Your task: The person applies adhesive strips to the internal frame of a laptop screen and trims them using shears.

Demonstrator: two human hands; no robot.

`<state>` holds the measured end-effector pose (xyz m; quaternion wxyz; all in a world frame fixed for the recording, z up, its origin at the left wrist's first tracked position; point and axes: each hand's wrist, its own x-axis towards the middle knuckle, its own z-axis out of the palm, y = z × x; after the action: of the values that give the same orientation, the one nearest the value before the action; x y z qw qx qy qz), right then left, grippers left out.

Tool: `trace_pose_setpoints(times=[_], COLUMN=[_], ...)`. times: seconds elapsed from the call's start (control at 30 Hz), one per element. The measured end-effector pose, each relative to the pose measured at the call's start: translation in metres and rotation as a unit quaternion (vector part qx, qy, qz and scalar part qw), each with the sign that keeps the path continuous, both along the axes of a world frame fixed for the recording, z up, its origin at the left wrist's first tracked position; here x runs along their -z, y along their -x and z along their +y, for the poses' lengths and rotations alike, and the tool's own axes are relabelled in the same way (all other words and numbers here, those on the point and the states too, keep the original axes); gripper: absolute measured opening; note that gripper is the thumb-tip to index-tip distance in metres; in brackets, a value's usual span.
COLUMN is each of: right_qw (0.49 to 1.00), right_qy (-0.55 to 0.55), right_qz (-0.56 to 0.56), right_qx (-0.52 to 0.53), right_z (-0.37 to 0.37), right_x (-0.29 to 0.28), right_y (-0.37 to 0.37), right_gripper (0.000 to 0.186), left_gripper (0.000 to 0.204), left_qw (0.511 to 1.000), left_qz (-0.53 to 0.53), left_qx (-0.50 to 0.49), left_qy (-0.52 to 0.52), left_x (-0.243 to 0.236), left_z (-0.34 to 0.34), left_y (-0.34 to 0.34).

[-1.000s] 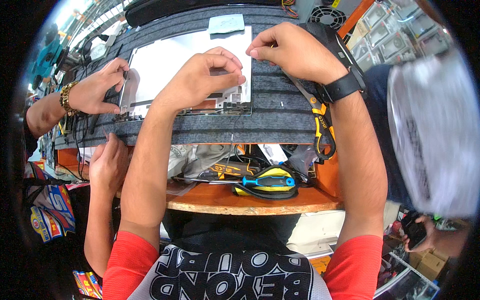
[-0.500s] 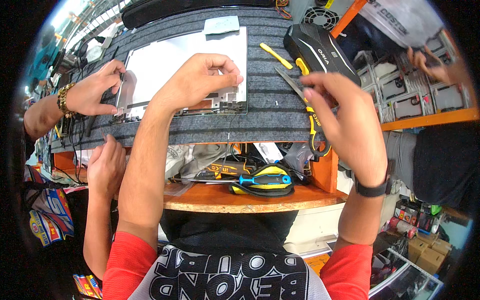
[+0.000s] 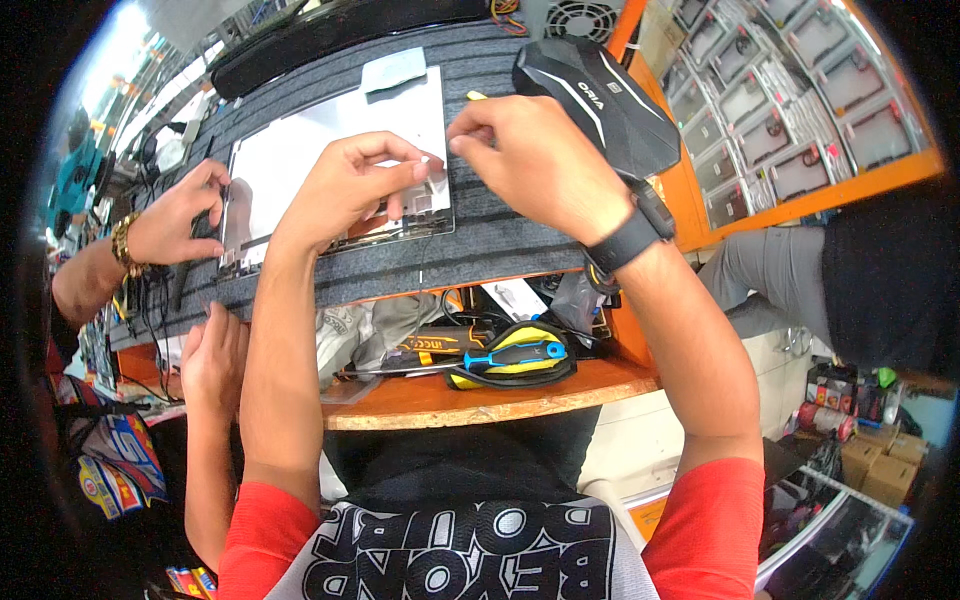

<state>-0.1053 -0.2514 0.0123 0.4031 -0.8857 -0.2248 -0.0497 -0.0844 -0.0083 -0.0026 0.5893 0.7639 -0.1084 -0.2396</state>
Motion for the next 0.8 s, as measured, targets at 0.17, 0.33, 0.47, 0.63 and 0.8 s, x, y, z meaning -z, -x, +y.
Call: trace_pose_setpoints(times=[0.17, 0.33, 0.47, 0.63, 0.8], right_qw=[0.997, 0.998, 0.999, 0.993, 0.865], right_qy=[0.034, 0.026, -0.035, -0.053, -0.250], right_qz=[-0.053, -0.046, -0.006, 0.095, 0.431], right_qx=[-0.050, -0.027, -0.006, -0.044, -0.060], right_z=[0.002, -0.001, -0.004, -0.003, -0.002], right_x=[0.010, 0.019, 0.025, 0.024, 0.017], right_y=[-0.008, -0.008, -0.010, -0.011, -0.014], right_gripper=[0.020, 0.018, 0.017, 0.023, 0.025], left_gripper=[0.021, 0.022, 0.019, 0.014, 0.012], left_qw=[1.000, 0.999, 0.999, 1.000, 0.998], left_qz=[-0.010, -0.025, -0.024, -0.024, -0.066], left_qx=[0.012, 0.021, -0.004, -0.010, -0.007], left_qy=[0.001, 0.021, 0.037, 0.007, 0.020], left_x=[0.003, 0.010, 0.013, 0.011, 0.012], left_z=[0.003, 0.003, 0.002, 0.005, 0.006], left_y=[-0.003, -0.007, -0.007, -0.008, -0.007])
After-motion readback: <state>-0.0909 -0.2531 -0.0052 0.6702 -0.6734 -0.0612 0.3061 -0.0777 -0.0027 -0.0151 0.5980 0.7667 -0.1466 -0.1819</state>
